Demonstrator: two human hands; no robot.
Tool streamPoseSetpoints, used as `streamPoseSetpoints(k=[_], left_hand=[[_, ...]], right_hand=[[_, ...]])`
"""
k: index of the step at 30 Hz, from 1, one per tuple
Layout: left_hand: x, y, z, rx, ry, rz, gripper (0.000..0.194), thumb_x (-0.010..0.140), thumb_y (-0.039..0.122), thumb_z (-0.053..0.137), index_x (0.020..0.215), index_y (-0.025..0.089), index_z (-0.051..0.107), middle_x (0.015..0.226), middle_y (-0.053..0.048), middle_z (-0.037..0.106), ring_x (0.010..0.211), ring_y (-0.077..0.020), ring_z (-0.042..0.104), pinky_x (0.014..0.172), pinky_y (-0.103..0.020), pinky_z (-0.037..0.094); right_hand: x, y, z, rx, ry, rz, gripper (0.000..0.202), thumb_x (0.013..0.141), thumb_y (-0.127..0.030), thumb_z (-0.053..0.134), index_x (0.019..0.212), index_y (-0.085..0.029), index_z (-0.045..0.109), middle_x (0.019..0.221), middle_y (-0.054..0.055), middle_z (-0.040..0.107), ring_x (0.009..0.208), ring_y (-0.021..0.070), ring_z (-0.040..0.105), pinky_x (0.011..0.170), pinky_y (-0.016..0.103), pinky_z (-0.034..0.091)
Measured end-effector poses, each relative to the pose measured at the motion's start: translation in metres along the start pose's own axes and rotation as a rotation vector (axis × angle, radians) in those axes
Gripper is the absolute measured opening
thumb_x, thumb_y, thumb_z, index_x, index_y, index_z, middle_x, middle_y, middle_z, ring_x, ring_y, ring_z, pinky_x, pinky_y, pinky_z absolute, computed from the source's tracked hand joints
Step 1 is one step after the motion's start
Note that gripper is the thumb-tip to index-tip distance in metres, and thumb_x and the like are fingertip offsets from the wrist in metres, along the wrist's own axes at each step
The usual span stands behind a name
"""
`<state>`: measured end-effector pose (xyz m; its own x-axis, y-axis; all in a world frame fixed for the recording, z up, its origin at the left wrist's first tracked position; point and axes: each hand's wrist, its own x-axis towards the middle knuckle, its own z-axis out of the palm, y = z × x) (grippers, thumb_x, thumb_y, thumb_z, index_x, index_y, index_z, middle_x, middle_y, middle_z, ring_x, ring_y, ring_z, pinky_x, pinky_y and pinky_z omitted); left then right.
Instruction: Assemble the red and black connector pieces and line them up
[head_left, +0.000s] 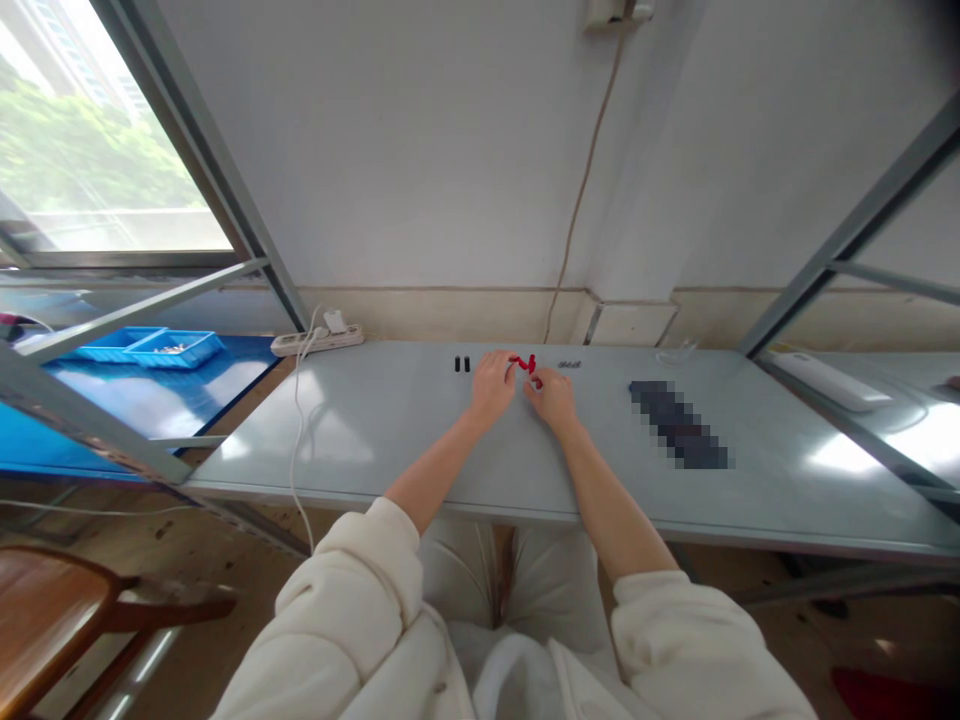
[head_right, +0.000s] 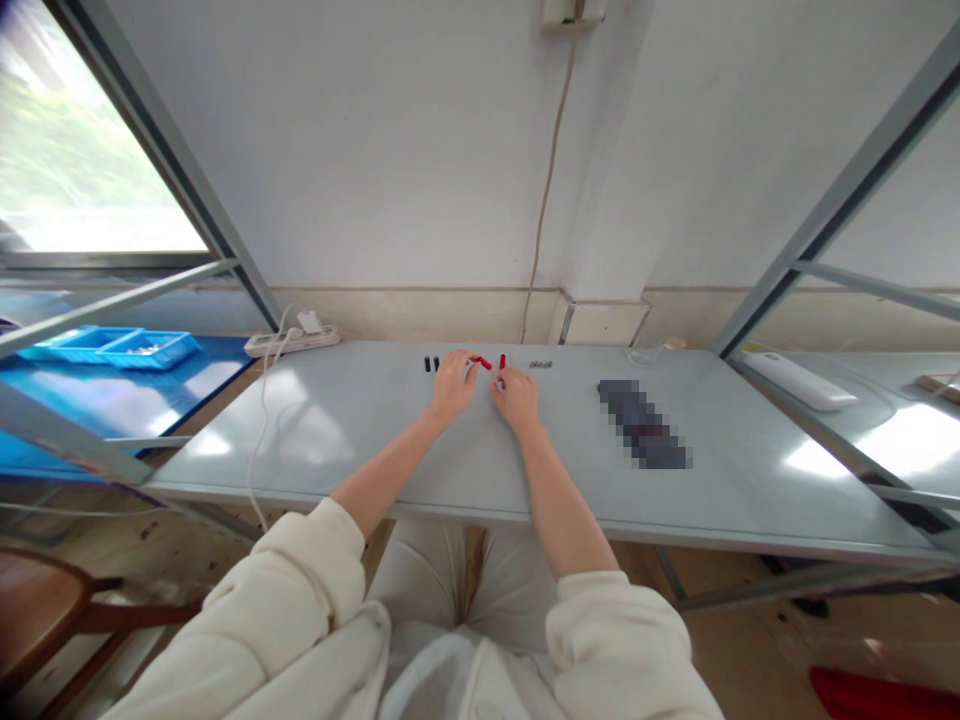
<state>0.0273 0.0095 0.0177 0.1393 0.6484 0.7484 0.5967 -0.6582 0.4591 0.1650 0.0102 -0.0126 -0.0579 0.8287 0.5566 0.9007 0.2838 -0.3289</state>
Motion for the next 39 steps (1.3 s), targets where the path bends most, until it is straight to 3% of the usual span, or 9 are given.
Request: streamPoseSetpoints(k=[9,20,25,31,35,39], left_hand=[[-0.012,0.001,0.002,0.002,-0.151,0.107,0.028,0.083,0.022,0.035,0.108,0.018,0.047,0.104,-0.008,0.055,0.099,-0.0170,0.048,0.087,-0.033,0.037],[-0.008,-0.001,0.012,-0.172,-0.065,-0.152,0.010,0.075,0.018,0.049,0.084,0.018,0.052,0.086,-0.003,0.057,0.078,-0.0125,0.051,0.073,-0.026,0.041],[-0.012,-0.005,0.011,-0.154,-0.084,-0.134,0.009,0.075,0.020,0.048,0.084,0.018,0.052,0.085,-0.003,0.057,0.078,-0.0126,0.050,0.076,-0.027,0.040],[-0.024,-0.012,0.005,-0.153,-0.107,-0.072,0.013,0.075,0.022,0.049,0.087,0.019,0.054,0.089,-0.004,0.057,0.082,-0.0134,0.050,0.080,-0.029,0.039],[-0.028,-0.020,-0.002,-0.235,0.012,-0.246,0.018,0.075,0.028,0.049,0.090,0.018,0.054,0.090,-0.006,0.058,0.076,-0.0125,0.052,0.067,-0.025,0.040],[-0.022,-0.030,-0.010,-0.439,0.294,-0.549,0.018,0.076,0.031,0.047,0.082,0.017,0.055,0.081,-0.005,0.059,0.070,-0.0114,0.052,0.061,-0.023,0.038]], right_hand=[[0.001,-0.003,0.001,0.032,0.085,-0.008,0.019,0.075,-0.030,0.043,0.073,-0.016,0.055,0.068,0.003,0.057,0.063,0.0129,0.049,0.061,0.026,0.028],[-0.001,-0.009,0.003,0.048,0.035,-0.037,0.019,0.076,-0.032,0.045,0.072,-0.016,0.055,0.070,0.003,0.058,0.064,0.0126,0.049,0.063,0.026,0.029],[-0.001,-0.011,0.003,0.063,0.021,-0.034,0.018,0.076,-0.031,0.044,0.072,-0.016,0.054,0.071,0.003,0.057,0.065,0.0128,0.049,0.062,0.025,0.030],[-0.002,-0.014,0.004,0.088,-0.091,-0.052,0.013,0.074,-0.025,0.045,0.074,-0.016,0.054,0.073,0.005,0.057,0.069,0.0142,0.050,0.063,0.026,0.032],[0.000,-0.014,0.012,0.146,-0.152,-0.040,0.011,0.073,-0.024,0.047,0.074,-0.015,0.054,0.073,0.005,0.058,0.068,0.0138,0.050,0.062,0.025,0.034],[0.010,-0.018,0.021,0.203,-0.207,0.043,0.011,0.073,-0.025,0.050,0.073,-0.015,0.054,0.072,0.004,0.058,0.064,0.0124,0.049,0.060,0.023,0.036]])
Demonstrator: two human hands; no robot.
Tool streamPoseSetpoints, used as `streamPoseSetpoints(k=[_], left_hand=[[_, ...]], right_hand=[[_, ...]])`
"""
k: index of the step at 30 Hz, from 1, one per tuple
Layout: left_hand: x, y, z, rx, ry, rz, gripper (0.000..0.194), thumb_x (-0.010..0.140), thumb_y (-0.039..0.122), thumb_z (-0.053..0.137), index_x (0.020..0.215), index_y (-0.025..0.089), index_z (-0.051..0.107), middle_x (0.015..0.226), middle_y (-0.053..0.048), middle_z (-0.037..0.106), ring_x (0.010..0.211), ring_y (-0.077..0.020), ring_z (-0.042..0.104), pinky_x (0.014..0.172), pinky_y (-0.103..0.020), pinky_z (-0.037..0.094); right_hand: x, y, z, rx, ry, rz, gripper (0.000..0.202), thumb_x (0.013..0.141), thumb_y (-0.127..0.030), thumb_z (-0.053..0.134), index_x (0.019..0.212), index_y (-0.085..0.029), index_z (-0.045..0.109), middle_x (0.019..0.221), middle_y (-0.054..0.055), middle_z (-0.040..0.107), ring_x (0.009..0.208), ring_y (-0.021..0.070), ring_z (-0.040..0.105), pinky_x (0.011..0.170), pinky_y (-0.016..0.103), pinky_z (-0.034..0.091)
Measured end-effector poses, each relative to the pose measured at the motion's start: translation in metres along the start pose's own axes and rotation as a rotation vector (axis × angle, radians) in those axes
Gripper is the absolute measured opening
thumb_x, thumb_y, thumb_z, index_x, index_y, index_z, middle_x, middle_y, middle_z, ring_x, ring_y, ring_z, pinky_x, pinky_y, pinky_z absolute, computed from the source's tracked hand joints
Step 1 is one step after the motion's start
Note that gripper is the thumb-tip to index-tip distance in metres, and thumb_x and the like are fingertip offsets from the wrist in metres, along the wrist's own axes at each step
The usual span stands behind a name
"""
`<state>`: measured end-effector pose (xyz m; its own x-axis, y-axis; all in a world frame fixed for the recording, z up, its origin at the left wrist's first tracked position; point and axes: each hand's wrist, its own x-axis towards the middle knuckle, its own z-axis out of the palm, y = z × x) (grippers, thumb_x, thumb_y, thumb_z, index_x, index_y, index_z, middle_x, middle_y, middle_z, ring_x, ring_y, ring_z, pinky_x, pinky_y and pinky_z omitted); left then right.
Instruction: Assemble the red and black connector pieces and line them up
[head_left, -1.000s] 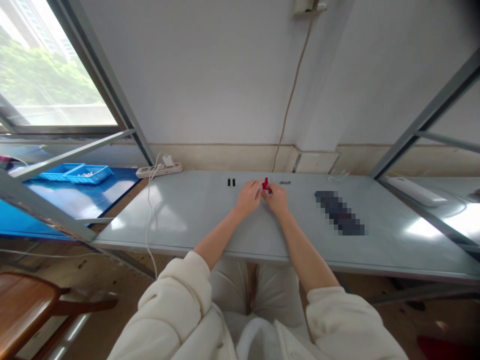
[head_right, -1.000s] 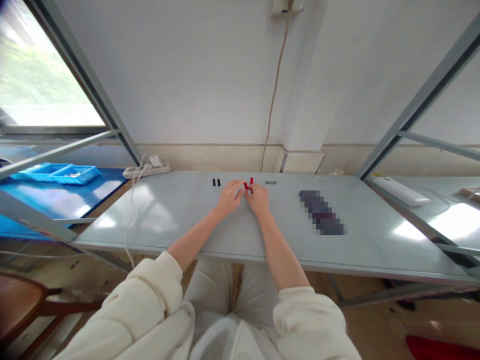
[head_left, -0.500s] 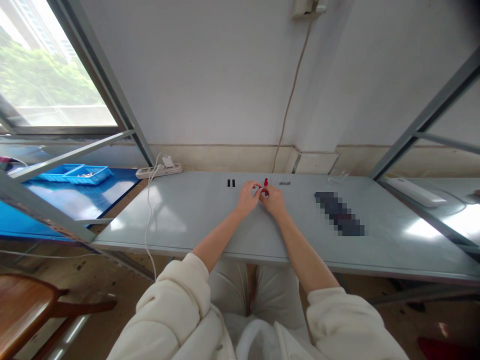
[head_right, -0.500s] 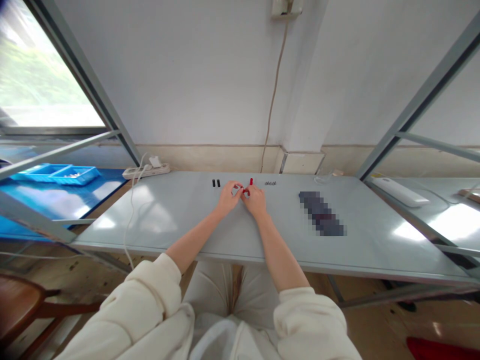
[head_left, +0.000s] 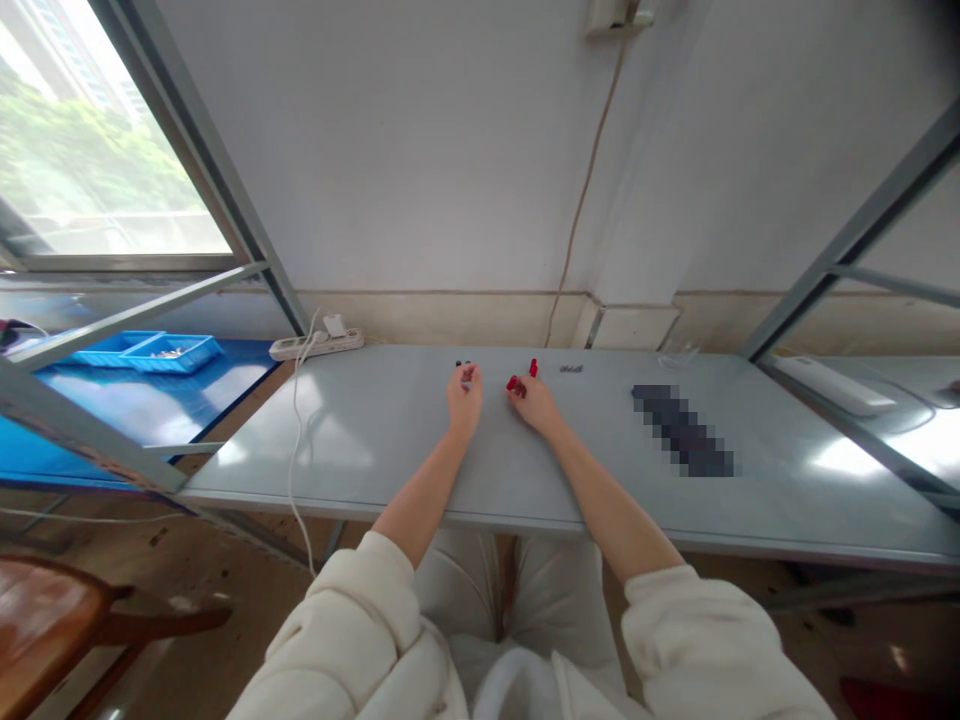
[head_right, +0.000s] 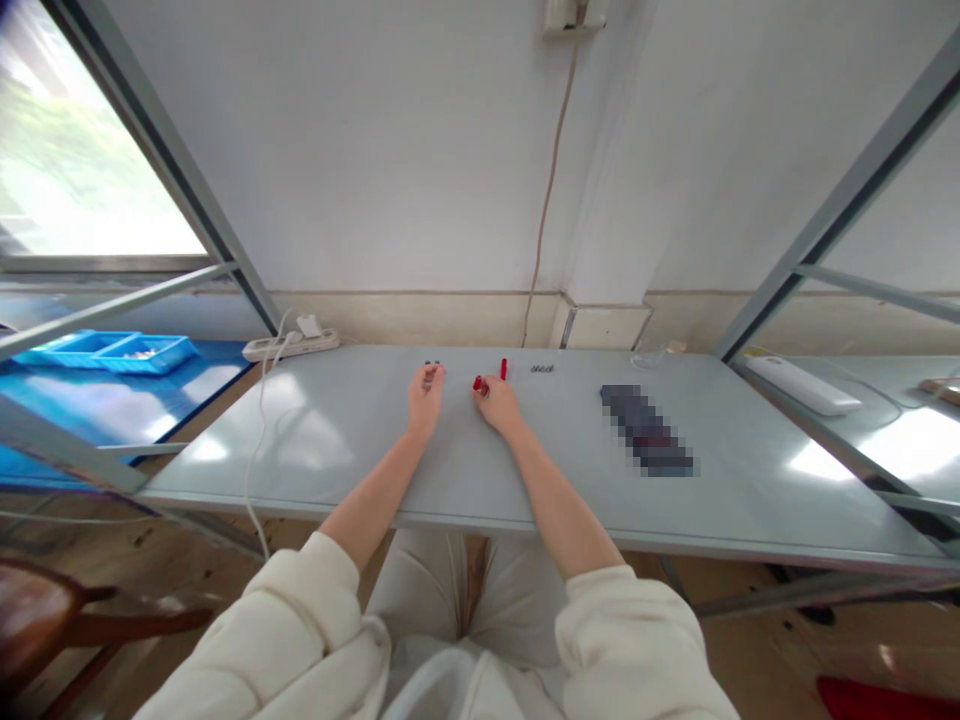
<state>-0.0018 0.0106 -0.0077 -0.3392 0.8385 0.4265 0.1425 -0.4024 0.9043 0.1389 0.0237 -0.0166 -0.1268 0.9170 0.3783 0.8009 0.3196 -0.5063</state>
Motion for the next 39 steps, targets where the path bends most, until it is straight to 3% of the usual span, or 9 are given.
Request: streamPoseSetpoints(k=[4,9,20,27,31,33,35,39], left_hand=[[0.009,0.001,-0.006,-0.291,0.226,-0.275,0.014,0.074,0.029,0.046,0.074,0.016,0.052,0.073,-0.002,0.056,0.060,-0.0081,0.050,0.055,-0.021,0.035],[0.010,0.001,-0.009,-0.398,0.321,-0.471,0.013,0.071,0.026,0.043,0.073,0.015,0.050,0.071,-0.002,0.055,0.055,-0.0065,0.049,0.046,-0.019,0.028],[0.005,0.003,-0.004,-0.344,0.251,-0.488,0.014,0.071,0.027,0.041,0.074,0.015,0.049,0.073,-0.003,0.056,0.054,-0.0052,0.048,0.044,-0.017,0.029],[0.005,0.001,-0.004,-0.308,0.241,-0.466,0.016,0.072,0.028,0.040,0.074,0.015,0.049,0.074,-0.003,0.056,0.055,-0.0053,0.049,0.045,-0.017,0.030],[0.006,0.001,-0.004,-0.278,0.224,-0.406,0.016,0.073,0.030,0.042,0.073,0.015,0.048,0.073,-0.003,0.056,0.056,-0.0064,0.050,0.049,-0.019,0.034],[0.005,0.000,-0.004,-0.228,0.179,-0.323,0.017,0.075,0.031,0.041,0.073,0.015,0.048,0.071,-0.002,0.055,0.057,-0.0071,0.050,0.053,-0.020,0.037],[0.002,-0.002,-0.001,-0.130,0.063,-0.206,0.019,0.077,0.033,0.040,0.073,0.016,0.049,0.069,-0.002,0.055,0.060,-0.0085,0.051,0.059,-0.022,0.039],[-0.013,-0.003,0.013,0.237,-0.345,0.106,0.016,0.076,0.028,0.043,0.082,0.017,0.053,0.076,-0.004,0.058,0.072,-0.0134,0.053,0.071,-0.028,0.041]], right_hand=[[0.016,-0.013,0.008,-0.028,-0.042,0.023,0.011,0.073,-0.025,0.051,0.073,-0.015,0.055,0.073,0.006,0.059,0.067,0.0128,0.051,0.063,0.023,0.037],[0.034,-0.029,0.021,-0.103,-0.126,0.067,0.013,0.073,-0.023,0.050,0.080,-0.015,0.058,0.083,0.008,0.062,0.076,0.0154,0.054,0.066,0.025,0.038],[0.049,-0.036,0.042,-0.192,-0.123,0.130,0.018,0.075,-0.025,0.046,0.084,-0.015,0.059,0.089,0.011,0.063,0.082,0.0190,0.057,0.067,0.027,0.039],[0.044,-0.037,0.035,-0.190,-0.135,0.143,0.023,0.073,-0.030,0.052,0.089,-0.014,0.057,0.090,0.012,0.062,0.083,0.0201,0.056,0.067,0.029,0.039],[0.035,-0.035,0.018,-0.107,-0.060,0.116,0.024,0.073,-0.030,0.052,0.091,-0.015,0.056,0.082,0.008,0.062,0.077,0.0174,0.056,0.066,0.027,0.039],[0.027,-0.031,0.005,-0.046,0.021,0.095,0.020,0.074,-0.028,0.049,0.088,-0.016,0.056,0.079,0.007,0.061,0.075,0.0158,0.055,0.067,0.026,0.038],[0.018,-0.025,-0.011,-0.001,0.129,0.070,0.018,0.076,-0.026,0.044,0.085,-0.016,0.056,0.077,0.006,0.061,0.073,0.0152,0.054,0.067,0.026,0.038],[0.000,-0.004,-0.039,0.018,0.395,0.104,0.023,0.077,-0.025,0.037,0.086,-0.015,0.055,0.079,0.008,0.059,0.072,0.0157,0.052,0.070,0.029,0.037]])
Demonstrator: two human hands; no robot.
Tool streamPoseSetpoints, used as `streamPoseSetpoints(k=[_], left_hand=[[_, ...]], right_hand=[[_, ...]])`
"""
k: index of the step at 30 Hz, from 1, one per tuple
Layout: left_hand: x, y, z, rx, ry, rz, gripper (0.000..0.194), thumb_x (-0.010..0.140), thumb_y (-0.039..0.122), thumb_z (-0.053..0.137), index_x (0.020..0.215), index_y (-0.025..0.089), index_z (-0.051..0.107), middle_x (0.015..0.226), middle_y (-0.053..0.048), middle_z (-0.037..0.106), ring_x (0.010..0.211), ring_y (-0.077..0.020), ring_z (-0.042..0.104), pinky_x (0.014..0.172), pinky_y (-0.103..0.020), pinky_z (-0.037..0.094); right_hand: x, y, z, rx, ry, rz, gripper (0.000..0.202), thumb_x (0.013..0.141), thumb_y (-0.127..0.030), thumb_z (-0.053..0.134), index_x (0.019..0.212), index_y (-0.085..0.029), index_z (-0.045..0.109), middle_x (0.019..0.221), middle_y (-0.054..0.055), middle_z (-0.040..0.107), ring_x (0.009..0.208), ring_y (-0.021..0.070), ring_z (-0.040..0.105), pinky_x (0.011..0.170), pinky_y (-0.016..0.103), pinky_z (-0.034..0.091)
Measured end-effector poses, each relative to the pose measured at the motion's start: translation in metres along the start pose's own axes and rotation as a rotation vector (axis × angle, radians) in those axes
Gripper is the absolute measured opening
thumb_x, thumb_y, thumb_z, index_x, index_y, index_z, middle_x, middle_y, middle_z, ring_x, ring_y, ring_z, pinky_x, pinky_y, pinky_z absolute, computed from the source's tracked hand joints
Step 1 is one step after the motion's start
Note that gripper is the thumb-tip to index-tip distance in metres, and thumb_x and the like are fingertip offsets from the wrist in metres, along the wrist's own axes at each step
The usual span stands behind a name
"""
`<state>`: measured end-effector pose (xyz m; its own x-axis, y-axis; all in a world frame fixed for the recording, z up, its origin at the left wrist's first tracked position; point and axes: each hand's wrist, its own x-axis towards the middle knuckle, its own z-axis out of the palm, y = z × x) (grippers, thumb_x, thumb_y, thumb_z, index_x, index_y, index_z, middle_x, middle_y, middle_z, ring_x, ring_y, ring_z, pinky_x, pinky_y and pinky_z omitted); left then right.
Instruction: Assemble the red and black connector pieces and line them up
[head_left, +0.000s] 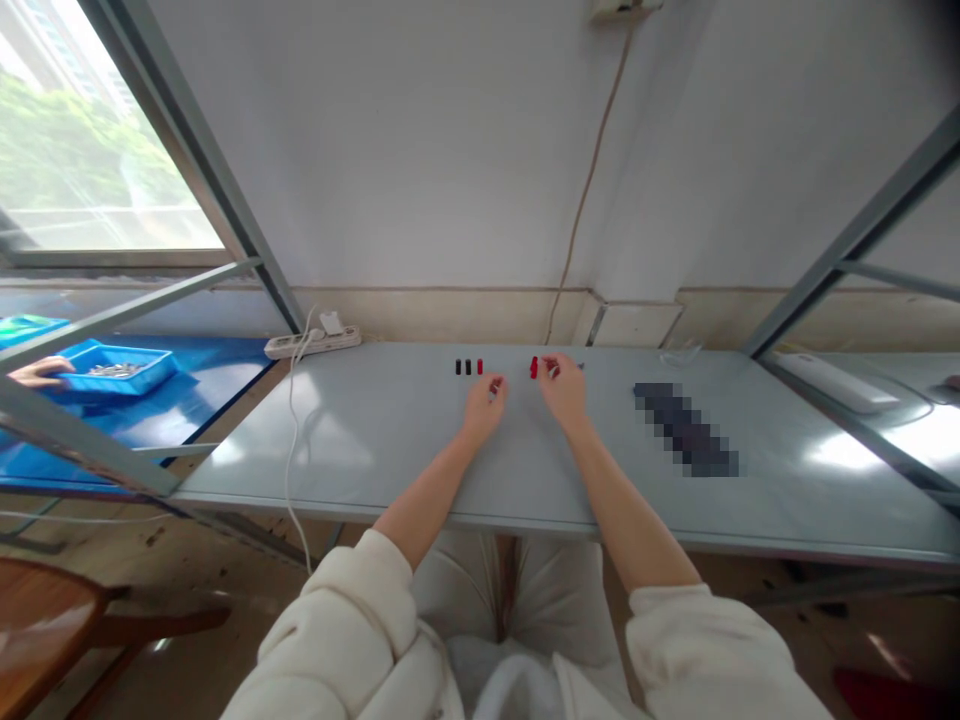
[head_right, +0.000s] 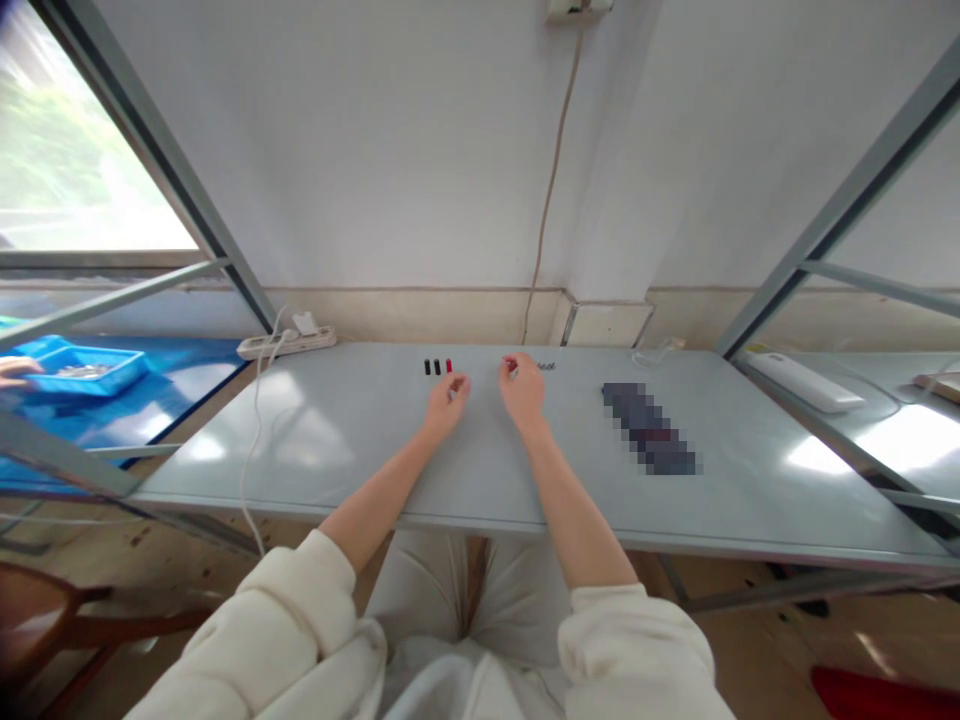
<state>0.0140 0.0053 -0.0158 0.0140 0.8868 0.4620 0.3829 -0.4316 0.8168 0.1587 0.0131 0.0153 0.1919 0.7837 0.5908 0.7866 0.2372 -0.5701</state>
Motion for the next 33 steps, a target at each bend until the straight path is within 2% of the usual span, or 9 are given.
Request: streamPoseSetpoints(k=[1,3,5,10,16,21,26,29,33], left_hand=[[-0.002,0.002,0.006,0.104,-0.090,0.090,0.019,0.075,0.026,0.045,0.089,0.017,0.054,0.083,-0.006,0.059,0.078,-0.0152,0.053,0.075,-0.030,0.040],[-0.003,0.008,0.017,0.280,-0.230,0.240,0.036,0.071,0.021,0.050,0.106,0.018,0.049,0.100,-0.009,0.057,0.092,-0.0195,0.050,0.081,-0.033,0.037],[0.000,0.014,0.027,0.402,-0.281,0.297,0.048,0.071,0.020,0.049,0.117,0.018,0.041,0.110,-0.012,0.052,0.100,-0.0230,0.046,0.082,-0.035,0.036],[0.017,0.018,0.042,0.555,-0.240,0.285,0.050,0.075,0.014,0.041,0.124,0.017,0.034,0.110,-0.013,0.051,0.100,-0.0234,0.046,0.082,-0.035,0.034],[0.026,0.007,0.046,0.663,-0.258,0.314,0.039,0.076,0.011,0.038,0.115,0.015,0.044,0.103,-0.012,0.054,0.094,-0.0228,0.047,0.079,-0.035,0.035],[0.031,0.003,0.048,0.616,-0.205,0.267,0.018,0.077,0.016,0.043,0.091,0.015,0.055,0.090,-0.010,0.058,0.087,-0.0205,0.050,0.076,-0.033,0.037],[0.029,-0.004,0.046,0.412,-0.108,0.158,0.011,0.075,0.015,0.047,0.078,0.017,0.057,0.077,-0.005,0.059,0.076,-0.0164,0.052,0.073,-0.030,0.039],[0.025,-0.008,0.037,0.286,-0.045,0.095,0.008,0.073,0.017,0.049,0.075,0.017,0.057,0.073,-0.003,0.060,0.067,-0.0140,0.052,0.069,-0.029,0.040],[0.022,-0.007,0.015,0.162,0.033,0.011,0.006,0.072,0.021,0.052,0.073,0.017,0.057,0.072,-0.002,0.060,0.061,-0.0113,0.051,0.067,-0.027,0.040]], right_hand=[[-0.002,0.006,-0.006,-0.017,0.054,0.020,0.023,0.077,-0.024,0.036,0.087,-0.014,0.054,0.081,0.009,0.058,0.074,0.0162,0.051,0.071,0.030,0.037],[-0.005,0.017,-0.013,-0.085,0.107,0.072,0.024,0.075,-0.023,0.037,0.088,-0.014,0.055,0.088,0.011,0.057,0.080,0.0180,0.050,0.074,0.032,0.037],[-0.010,0.025,-0.014,-0.168,0.059,0.125,0.025,0.074,-0.023,0.040,0.090,-0.015,0.057,0.097,0.012,0.056,0.089,0.0211,0.049,0.076,0.035,0.036],[-0.019,0.029,-0.005,-0.291,-0.237,0.152,0.028,0.073,-0.023,0.043,0.095,-0.018,0.060,0.109,0.013,0.053,0.102,0.0258,0.044,0.080,0.042,0.035],[-0.023,0.025,0.001,-0.337,-0.351,0.146,0.033,0.076,-0.023,0.042,0.104,-0.019,0.058,0.119,0.013,0.048,0.111,0.0272,0.040,0.085,0.047,0.032],[-0.026,0.025,0.007,-0.363,-0.395,0.121,0.036,0.079,-0.028,0.039,0.111,-0.019,0.053,0.124,0.013,0.044,0.114,0.0278,0.036,0.088,0.051,0.028],[-0.030,0.028,0.016,-0.400,-0.412,0.096,0.040,0.083,-0.036,0.033,0.119,-0.023,0.046,0.130,0.012,0.036,0.119,0.0276,0.028,0.091,0.055,0.019],[-0.031,0.029,0.020,-0.406,-0.417,0.099,0.043,0.084,-0.039,0.029,0.122,-0.023,0.043,0.133,0.012,0.032,0.121,0.0284,0.025,0.092,0.057,0.015],[-0.029,0.029,0.022,-0.402,-0.424,0.096,0.044,0.084,-0.038,0.029,0.123,-0.021,0.041,0.132,0.012,0.034,0.121,0.0288,0.024,0.092,0.059,0.012]])
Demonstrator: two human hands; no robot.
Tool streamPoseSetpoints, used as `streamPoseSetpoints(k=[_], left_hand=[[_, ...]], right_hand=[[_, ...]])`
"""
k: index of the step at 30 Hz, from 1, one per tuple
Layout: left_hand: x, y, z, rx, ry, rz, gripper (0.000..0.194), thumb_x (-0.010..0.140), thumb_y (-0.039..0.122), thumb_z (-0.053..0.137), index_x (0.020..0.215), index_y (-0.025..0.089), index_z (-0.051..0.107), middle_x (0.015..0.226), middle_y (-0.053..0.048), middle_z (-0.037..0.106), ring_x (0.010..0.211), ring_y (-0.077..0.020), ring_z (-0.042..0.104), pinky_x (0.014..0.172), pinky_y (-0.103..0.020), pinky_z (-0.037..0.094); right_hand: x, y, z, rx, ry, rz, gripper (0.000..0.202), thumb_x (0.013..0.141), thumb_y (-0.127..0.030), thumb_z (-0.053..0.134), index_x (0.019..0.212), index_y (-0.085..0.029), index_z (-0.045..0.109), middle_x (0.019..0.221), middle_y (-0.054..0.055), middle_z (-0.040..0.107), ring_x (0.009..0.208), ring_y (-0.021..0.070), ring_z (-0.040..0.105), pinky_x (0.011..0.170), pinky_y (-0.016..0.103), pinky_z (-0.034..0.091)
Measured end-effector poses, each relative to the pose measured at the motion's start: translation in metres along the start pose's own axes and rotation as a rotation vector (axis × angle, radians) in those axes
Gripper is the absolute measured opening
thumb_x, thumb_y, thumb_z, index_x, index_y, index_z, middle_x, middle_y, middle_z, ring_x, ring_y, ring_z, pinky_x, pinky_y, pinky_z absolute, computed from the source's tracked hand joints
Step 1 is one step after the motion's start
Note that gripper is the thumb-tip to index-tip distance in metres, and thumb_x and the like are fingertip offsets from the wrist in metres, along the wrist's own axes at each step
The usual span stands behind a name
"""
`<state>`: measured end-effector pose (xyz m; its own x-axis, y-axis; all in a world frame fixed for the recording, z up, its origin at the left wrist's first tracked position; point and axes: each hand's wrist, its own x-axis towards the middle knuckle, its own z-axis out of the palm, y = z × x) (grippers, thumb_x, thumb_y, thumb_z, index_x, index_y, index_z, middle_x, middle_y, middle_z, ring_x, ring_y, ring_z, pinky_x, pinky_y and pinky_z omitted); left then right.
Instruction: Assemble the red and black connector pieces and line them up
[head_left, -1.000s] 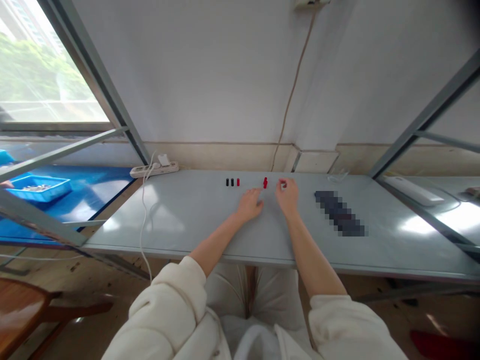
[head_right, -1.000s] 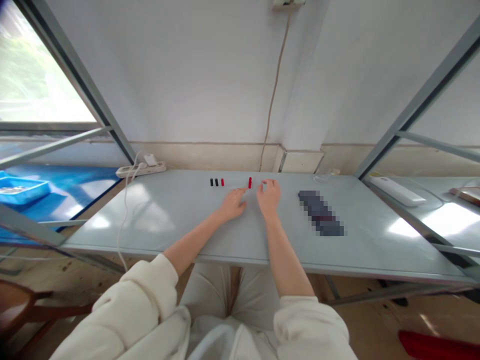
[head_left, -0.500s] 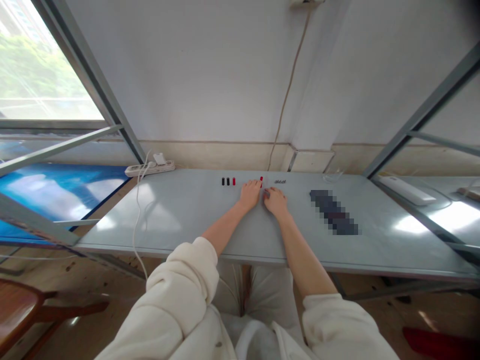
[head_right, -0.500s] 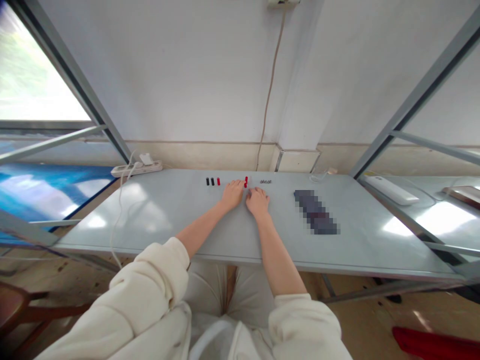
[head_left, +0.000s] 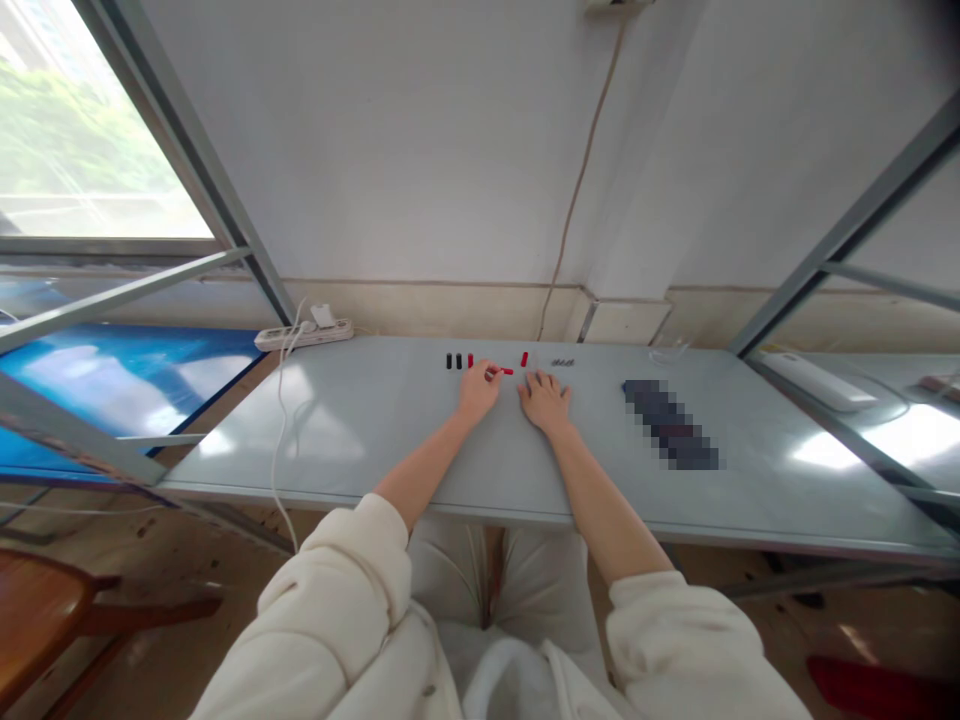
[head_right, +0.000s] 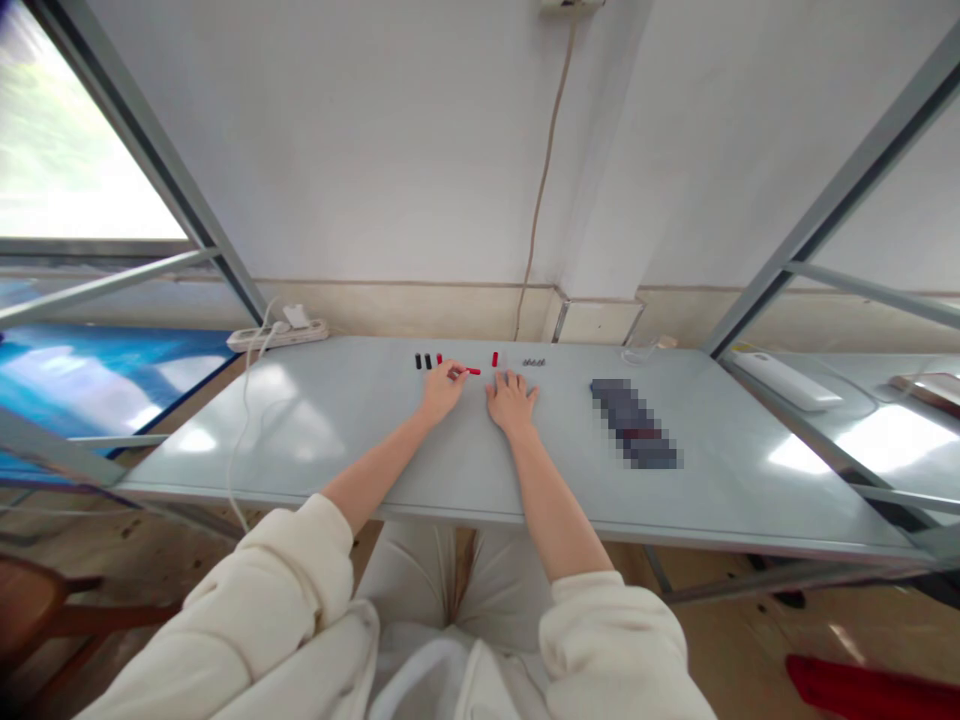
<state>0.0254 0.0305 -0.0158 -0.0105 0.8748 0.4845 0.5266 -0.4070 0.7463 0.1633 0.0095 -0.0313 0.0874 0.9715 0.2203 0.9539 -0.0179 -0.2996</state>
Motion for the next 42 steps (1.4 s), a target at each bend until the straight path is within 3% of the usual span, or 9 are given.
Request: streamPoseSetpoints(k=[5,8,12,16,21,26,36,42], left_hand=[[-0.004,-0.003,-0.023,-0.138,0.102,-0.093,0.009,0.070,0.025,0.054,0.072,0.017,0.055,0.072,-0.002,0.060,0.060,-0.0101,0.051,0.066,-0.026,0.041],[-0.006,-0.008,-0.027,-0.230,0.127,-0.162,0.010,0.068,0.027,0.055,0.069,0.017,0.055,0.067,-0.001,0.058,0.058,-0.0099,0.050,0.063,-0.025,0.040],[-0.006,-0.013,-0.025,-0.320,0.130,-0.217,0.010,0.067,0.026,0.056,0.068,0.016,0.055,0.062,0.000,0.056,0.056,-0.0092,0.048,0.062,-0.024,0.039],[-0.005,-0.013,-0.021,-0.385,0.090,-0.232,0.013,0.066,0.027,0.056,0.068,0.015,0.055,0.061,0.000,0.056,0.056,-0.0090,0.048,0.061,-0.023,0.039],[-0.007,-0.012,-0.018,-0.409,0.089,-0.240,0.012,0.066,0.026,0.057,0.068,0.015,0.054,0.059,0.001,0.054,0.054,-0.0084,0.047,0.059,-0.022,0.038],[-0.007,-0.011,-0.019,-0.485,0.121,-0.270,0.009,0.066,0.024,0.056,0.068,0.015,0.053,0.057,0.001,0.052,0.053,-0.0081,0.047,0.056,-0.021,0.037],[-0.007,-0.003,-0.024,-0.605,0.073,-0.309,0.010,0.067,0.023,0.056,0.069,0.015,0.051,0.066,-0.002,0.058,0.053,-0.0071,0.049,0.058,-0.022,0.040],[-0.008,0.004,-0.026,-0.662,0.019,-0.279,0.021,0.069,0.024,0.055,0.087,0.015,0.054,0.081,-0.005,0.060,0.059,-0.0075,0.052,0.055,-0.021,0.041]], right_hand=[[-0.002,-0.003,-0.003,0.029,0.010,-0.019,0.041,0.084,-0.037,0.030,0.119,-0.020,0.044,0.128,0.013,0.038,0.118,0.0278,0.028,0.092,0.057,0.016],[-0.004,-0.007,-0.007,0.110,0.092,-0.079,0.035,0.083,-0.035,0.032,0.107,-0.019,0.052,0.115,0.013,0.048,0.109,0.0257,0.039,0.088,0.050,0.026],[-0.001,-0.013,-0.013,0.408,0.278,-0.169,0.026,0.082,-0.031,0.032,0.091,-0.016,0.052,0.090,0.011,0.056,0.085,0.0179,0.051,0.075,0.033,0.038],[0.003,-0.014,-0.014,0.735,0.402,-0.122,0.026,0.080,-0.038,0.036,0.089,-0.016,0.048,0.079,0.008,0.056,0.068,0.0144,0.051,0.064,0.028,0.041],[0.006,-0.014,-0.012,0.942,0.325,-0.082,0.033,0.075,-0.048,0.042,0.083,-0.017,0.048,0.071,0.005,0.056,0.062,0.0140,0.051,0.059,0.028,0.041],[0.007,-0.013,-0.014,0.965,0.303,-0.063,0.031,0.074,-0.048,0.043,0.080,-0.018,0.048,0.067,0.004,0.055,0.060,0.0134,0.051,0.057,0.027,0.040],[0.009,-0.012,-0.014,1.072,0.158,-0.059,0.030,0.069,-0.048,0.049,0.076,-0.019,0.048,0.060,0.000,0.052,0.052,0.0106,0.048,0.052,0.025,0.039],[0.007,-0.017,-0.016,1.150,0.171,-0.042,0.031,0.067,-0.048,0.052,0.075,-0.019,0.047,0.060,0.000,0.054,0.051,0.0106,0.050,0.053,0.026,0.042]])
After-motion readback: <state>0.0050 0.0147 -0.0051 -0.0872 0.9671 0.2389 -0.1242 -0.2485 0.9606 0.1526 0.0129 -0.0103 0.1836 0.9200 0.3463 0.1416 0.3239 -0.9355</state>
